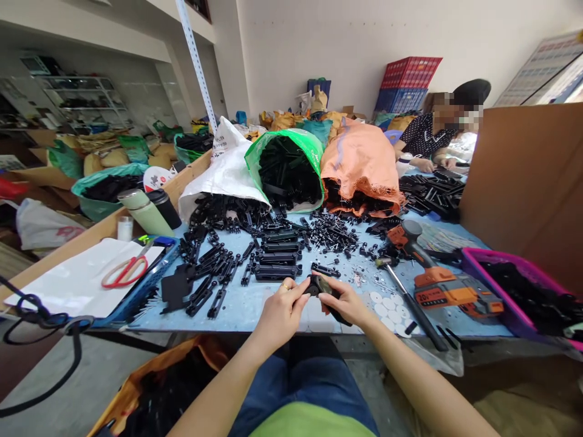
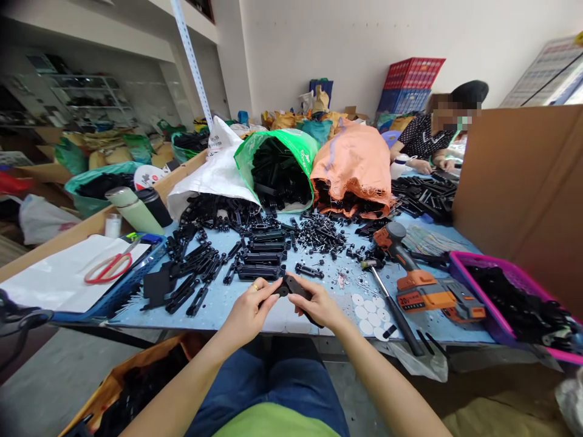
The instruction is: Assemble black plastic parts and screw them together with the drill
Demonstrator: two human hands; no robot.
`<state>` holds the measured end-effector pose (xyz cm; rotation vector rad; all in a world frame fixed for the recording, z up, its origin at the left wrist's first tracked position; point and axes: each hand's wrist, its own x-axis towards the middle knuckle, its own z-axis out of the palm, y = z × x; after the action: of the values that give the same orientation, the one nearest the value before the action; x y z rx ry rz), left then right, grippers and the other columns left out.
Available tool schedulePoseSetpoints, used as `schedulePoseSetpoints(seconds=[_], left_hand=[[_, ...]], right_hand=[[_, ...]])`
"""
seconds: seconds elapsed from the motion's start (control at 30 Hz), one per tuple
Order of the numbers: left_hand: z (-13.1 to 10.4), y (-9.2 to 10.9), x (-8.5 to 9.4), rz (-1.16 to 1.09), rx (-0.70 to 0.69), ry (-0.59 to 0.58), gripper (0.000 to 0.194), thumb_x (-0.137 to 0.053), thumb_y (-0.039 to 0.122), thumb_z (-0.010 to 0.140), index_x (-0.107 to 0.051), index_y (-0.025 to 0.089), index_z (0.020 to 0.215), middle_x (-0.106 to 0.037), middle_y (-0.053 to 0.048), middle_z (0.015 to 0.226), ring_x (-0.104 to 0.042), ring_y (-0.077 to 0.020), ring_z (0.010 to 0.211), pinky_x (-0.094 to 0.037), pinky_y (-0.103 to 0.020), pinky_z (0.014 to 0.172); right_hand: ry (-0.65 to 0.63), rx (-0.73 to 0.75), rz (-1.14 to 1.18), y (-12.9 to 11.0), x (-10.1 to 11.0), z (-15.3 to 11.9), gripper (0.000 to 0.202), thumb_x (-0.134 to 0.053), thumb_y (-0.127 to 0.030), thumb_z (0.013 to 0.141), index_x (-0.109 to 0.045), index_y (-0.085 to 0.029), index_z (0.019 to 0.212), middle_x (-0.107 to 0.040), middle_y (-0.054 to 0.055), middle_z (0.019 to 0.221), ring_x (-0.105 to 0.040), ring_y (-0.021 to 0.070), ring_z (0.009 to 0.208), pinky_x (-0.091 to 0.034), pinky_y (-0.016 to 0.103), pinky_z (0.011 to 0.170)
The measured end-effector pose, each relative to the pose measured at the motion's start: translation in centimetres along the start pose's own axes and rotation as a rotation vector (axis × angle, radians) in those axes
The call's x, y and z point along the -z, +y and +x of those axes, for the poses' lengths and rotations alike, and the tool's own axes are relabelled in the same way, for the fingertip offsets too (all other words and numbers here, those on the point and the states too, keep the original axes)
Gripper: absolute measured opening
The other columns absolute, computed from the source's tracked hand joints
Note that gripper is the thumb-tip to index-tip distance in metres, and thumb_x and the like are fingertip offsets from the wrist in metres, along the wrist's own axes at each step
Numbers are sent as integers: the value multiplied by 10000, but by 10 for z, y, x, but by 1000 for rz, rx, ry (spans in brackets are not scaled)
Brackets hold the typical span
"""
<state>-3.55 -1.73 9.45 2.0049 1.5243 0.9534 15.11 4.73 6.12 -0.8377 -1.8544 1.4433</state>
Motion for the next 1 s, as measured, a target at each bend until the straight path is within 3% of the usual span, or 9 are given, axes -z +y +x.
schedulePoseSetpoints(seconds=[0.1, 0.53, 0.67, 0.73, 0.83, 1.0], left_hand=[[2, 2, 5, 8, 9, 7, 399, -368, 314, 906, -476, 218, 1278, -515, -57, 944, -561, -153, 831, -464, -276, 787], [-11, 13, 12, -12, -28, 40, 387, -364, 315, 907, -482, 236, 1267, -517, -50, 976, -573, -149, 826, -467, -276, 786], [-17, 10, 15, -34, -54, 62, 383, -371, 302, 905, -481, 243, 1268, -515, -50, 958, -571, -155, 837, -469, -286, 790], [-21, 8, 13, -57, -73, 93, 383, -375, 287, 904, -478, 241, 1271, -511, -51, 941, -568, -156, 836, -470, -291, 791], [-26, 10, 1, -146, -73, 220, 382, -378, 266, 906, -471, 228, 1275, -506, -56, 939, -560, -151, 833, -469, -293, 790], [-24, 22, -24, -389, -14, 610, 386, -336, 253, 926, -442, 195, 1292, -499, -93, 1014, -531, -165, 937, -461, -299, 821]], right_hand=[[53, -20, 104, -4, -11, 0, 611, -552, -406, 821, -374, -157, 1350, -552, -15, 645, -518, 100, 508, -480, 248, 514], [190, 20, 36, -22, -28, -16, 605, -528, -429, 833, -353, -180, 1357, -555, -8, 660, -527, 107, 520, -494, 259, 517], [141, 83, -178, -37, -20, -21, 576, -522, -418, 841, -359, -232, 1360, -608, 50, 920, -554, 104, 582, -515, 270, 563], [83, 178, -359, -44, -15, -21, 559, -553, -400, 827, -392, -261, 1344, -581, 71, 1103, -597, 149, 764, -524, 311, 700], [55, 291, -520, -47, -21, -19, 543, -562, -378, 829, -406, -275, 1339, -542, 67, 1210, -554, 210, 1008, -466, 363, 881], [373, 333, -418, -41, -65, -14, 477, -368, -365, 924, -318, -260, 1387, -477, 74, 1295, -491, 223, 1134, -431, 389, 946]])
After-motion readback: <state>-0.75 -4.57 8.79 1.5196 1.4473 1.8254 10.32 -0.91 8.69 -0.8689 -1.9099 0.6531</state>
